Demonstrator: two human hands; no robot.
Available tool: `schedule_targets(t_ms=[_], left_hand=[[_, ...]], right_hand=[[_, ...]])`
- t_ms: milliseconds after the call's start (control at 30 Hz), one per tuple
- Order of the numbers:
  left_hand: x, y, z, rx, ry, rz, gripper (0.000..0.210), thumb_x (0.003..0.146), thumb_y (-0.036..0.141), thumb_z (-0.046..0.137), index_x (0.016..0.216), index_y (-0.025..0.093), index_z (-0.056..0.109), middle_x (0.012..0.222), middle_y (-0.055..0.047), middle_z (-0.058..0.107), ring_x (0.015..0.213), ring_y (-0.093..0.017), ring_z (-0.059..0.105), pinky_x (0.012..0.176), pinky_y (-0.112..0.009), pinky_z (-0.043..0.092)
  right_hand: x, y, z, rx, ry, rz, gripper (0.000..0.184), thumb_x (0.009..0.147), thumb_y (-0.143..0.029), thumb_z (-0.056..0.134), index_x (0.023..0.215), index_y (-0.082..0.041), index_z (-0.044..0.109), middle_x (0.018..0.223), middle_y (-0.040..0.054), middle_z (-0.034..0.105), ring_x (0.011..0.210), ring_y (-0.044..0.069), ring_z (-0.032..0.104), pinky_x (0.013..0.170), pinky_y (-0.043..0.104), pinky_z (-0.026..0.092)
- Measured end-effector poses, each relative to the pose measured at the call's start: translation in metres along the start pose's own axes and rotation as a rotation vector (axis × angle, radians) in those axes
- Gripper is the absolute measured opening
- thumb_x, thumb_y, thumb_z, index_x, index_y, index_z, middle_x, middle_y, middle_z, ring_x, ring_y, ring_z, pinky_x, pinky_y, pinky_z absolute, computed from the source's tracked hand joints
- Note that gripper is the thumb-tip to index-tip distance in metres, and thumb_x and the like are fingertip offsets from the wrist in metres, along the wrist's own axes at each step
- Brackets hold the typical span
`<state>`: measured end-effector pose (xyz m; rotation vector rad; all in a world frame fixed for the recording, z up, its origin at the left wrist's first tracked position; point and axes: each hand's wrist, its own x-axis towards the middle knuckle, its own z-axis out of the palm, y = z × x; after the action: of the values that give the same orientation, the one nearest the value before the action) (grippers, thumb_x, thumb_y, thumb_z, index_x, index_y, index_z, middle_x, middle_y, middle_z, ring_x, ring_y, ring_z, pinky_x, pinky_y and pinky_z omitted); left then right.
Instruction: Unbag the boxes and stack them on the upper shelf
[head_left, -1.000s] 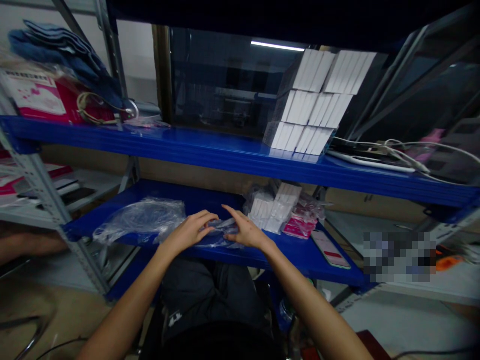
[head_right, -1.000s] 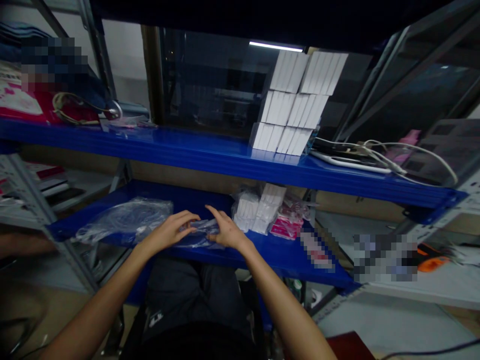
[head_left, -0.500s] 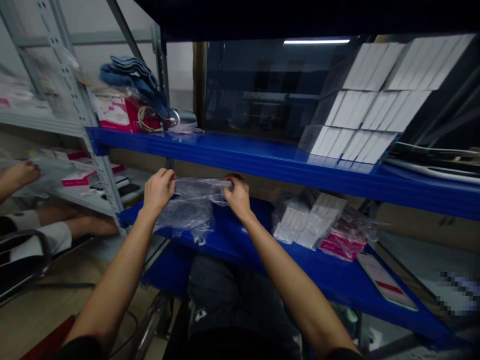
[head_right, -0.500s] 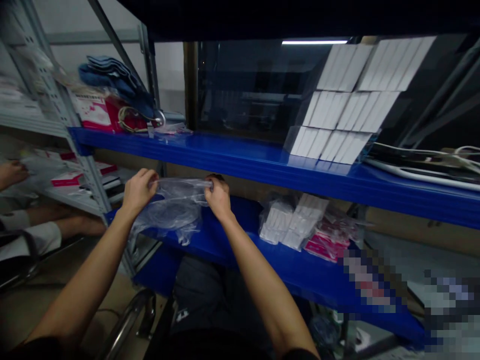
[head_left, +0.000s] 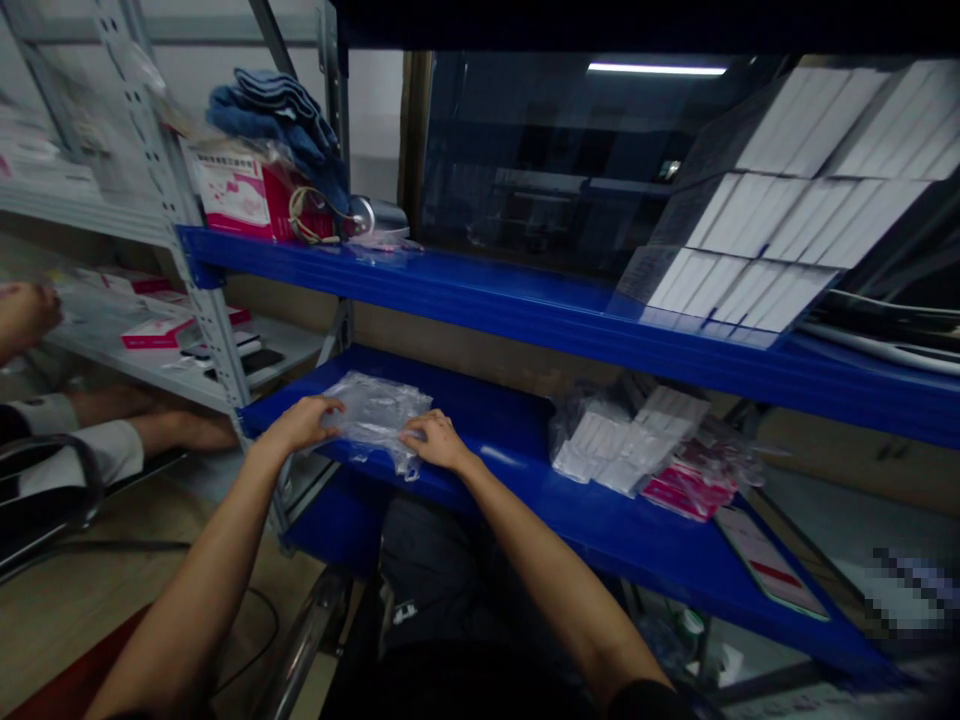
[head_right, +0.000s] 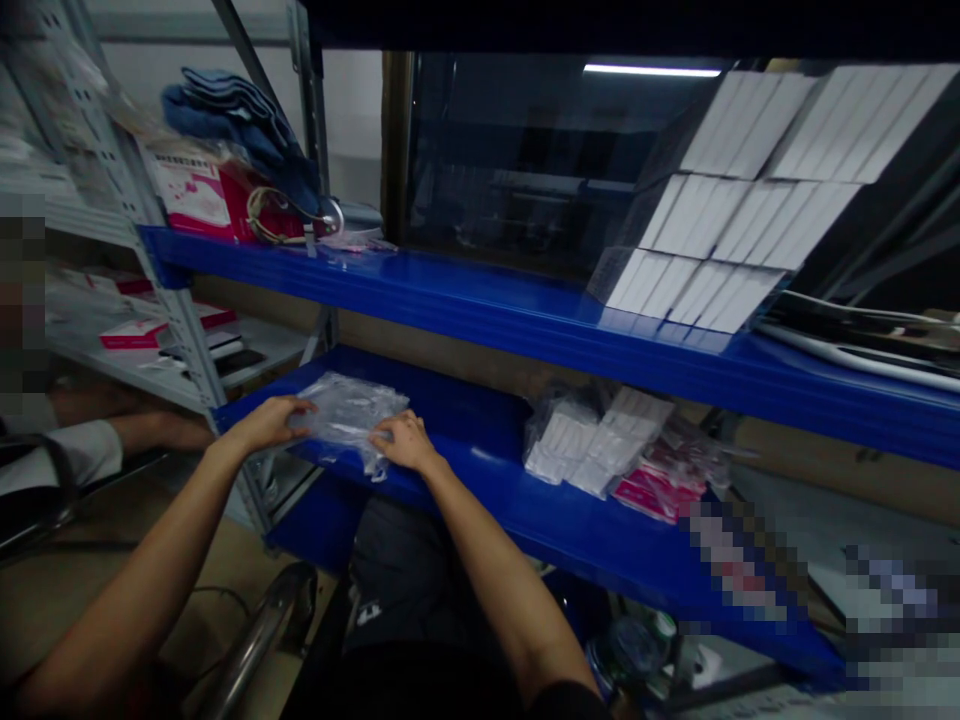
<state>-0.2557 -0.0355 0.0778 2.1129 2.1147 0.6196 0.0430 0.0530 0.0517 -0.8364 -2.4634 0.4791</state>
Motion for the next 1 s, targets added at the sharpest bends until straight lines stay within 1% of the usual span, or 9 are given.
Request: schedule_targets(t_ms=[133, 233, 400, 500, 600, 733, 833, 933, 1000], left_hand=[[0.008, 0.028, -0.002, 0.028, 0.134, 0.203, 0.028, 0.084, 0.036, 0.063, 0.105, 0.022, 0.075, 0.111, -0.011, 0.076, 0.110, -0.029, 0.068, 0.101, -0.036, 0.049], [0.009, 0.064, -0.011, 0.092, 0.246, 0.278, 0.028, 0.096, 0.037, 0.051, 0.099, 0.020, 0.073, 0.102, -0.011, 0.076, 0.103, -0.029, 0.069, 0.096, -0.038, 0.050], [0.006, 0.124, -0.027, 0.120, 0.412, 0.390, 0.028, 0.102, 0.026, 0.042, 0.117, 0.023, 0.065, 0.105, -0.009, 0.072, 0.095, -0.024, 0.067, 0.087, -0.034, 0.050], [0.012, 0.146, -0.025, 0.171, 0.391, 0.481, 0.031, 0.095, 0.011, 0.042, 0.104, 0.022, 0.069, 0.106, -0.009, 0.068, 0.095, -0.024, 0.065, 0.084, -0.034, 0.050], [0.018, 0.159, -0.014, 0.208, 0.384, 0.516, 0.031, 0.089, 0.005, 0.045, 0.093, 0.019, 0.072, 0.107, -0.011, 0.066, 0.093, -0.024, 0.065, 0.084, -0.036, 0.050], [0.017, 0.178, 0.001, 0.200, 0.421, 0.590, 0.040, 0.092, 0.008, 0.047, 0.123, 0.020, 0.069, 0.119, -0.013, 0.065, 0.105, -0.026, 0.063, 0.092, -0.039, 0.050], [0.013, 0.193, 0.004, 0.220, 0.409, 0.632, 0.053, 0.090, 0.005, 0.048, 0.138, 0.024, 0.060, 0.130, -0.013, 0.062, 0.116, -0.027, 0.060, 0.096, -0.041, 0.049], [0.012, 0.203, 0.002, 0.285, 0.427, 0.562, 0.057, 0.083, -0.002, 0.051, 0.130, 0.026, 0.066, 0.150, -0.012, 0.051, 0.136, -0.033, 0.048, 0.105, -0.049, 0.045], [0.014, 0.209, 0.002, 0.301, 0.412, 0.455, 0.051, 0.081, -0.002, 0.052, 0.120, 0.023, 0.071, 0.152, -0.012, 0.050, 0.137, -0.035, 0.048, 0.107, -0.050, 0.045]], right_hand=[[0.005, 0.000, -0.015, 0.075, 0.065, -0.016, 0.020, 0.099, -0.038, 0.062, 0.103, -0.029, 0.080, 0.129, 0.0040, 0.073, 0.127, 0.024, 0.061, 0.110, 0.045, 0.041], [0.005, -0.002, -0.036, 0.214, 0.204, -0.120, 0.024, 0.101, -0.036, 0.059, 0.099, -0.026, 0.080, 0.117, 0.0050, 0.078, 0.115, 0.021, 0.068, 0.105, 0.038, 0.045], [-0.014, 0.001, -0.080, 0.298, 0.413, -0.129, 0.021, 0.096, -0.033, 0.063, 0.105, -0.023, 0.079, 0.103, 0.0049, 0.080, 0.100, 0.021, 0.071, 0.090, 0.033, 0.052], [-0.030, 0.007, -0.099, 0.322, 0.319, -0.085, 0.032, 0.092, -0.025, 0.065, 0.123, -0.023, 0.070, 0.107, 0.0037, 0.079, 0.099, 0.019, 0.072, 0.085, 0.031, 0.053], [-0.044, 0.011, -0.107, 0.247, 0.184, -0.033, 0.038, 0.089, -0.024, 0.067, 0.128, -0.023, 0.067, 0.108, 0.0039, 0.077, 0.100, 0.019, 0.072, 0.084, 0.030, 0.054], [-0.059, 0.002, -0.113, 0.033, 0.271, -0.080, 0.049, 0.090, -0.035, 0.071, 0.136, -0.024, 0.060, 0.122, 0.0068, 0.073, 0.115, 0.022, 0.066, 0.100, 0.036, 0.050], [-0.070, -0.010, -0.127, -0.126, 0.317, -0.141, 0.046, 0.098, -0.023, 0.058, 0.143, -0.023, 0.053, 0.126, 0.0080, 0.070, 0.112, 0.020, 0.067, 0.100, 0.033, 0.050], [-0.086, -0.021, -0.150, -0.355, 0.199, -0.203, 0.048, 0.095, -0.004, 0.043, 0.136, -0.024, 0.059, 0.139, 0.0084, 0.063, 0.116, 0.019, 0.065, 0.097, 0.030, 0.050], [-0.099, -0.024, -0.165, -0.531, 0.096, -0.202, 0.044, 0.090, -0.001, 0.045, 0.121, -0.022, 0.068, 0.148, 0.0084, 0.057, 0.123, 0.022, 0.060, 0.098, 0.032, 0.049]])
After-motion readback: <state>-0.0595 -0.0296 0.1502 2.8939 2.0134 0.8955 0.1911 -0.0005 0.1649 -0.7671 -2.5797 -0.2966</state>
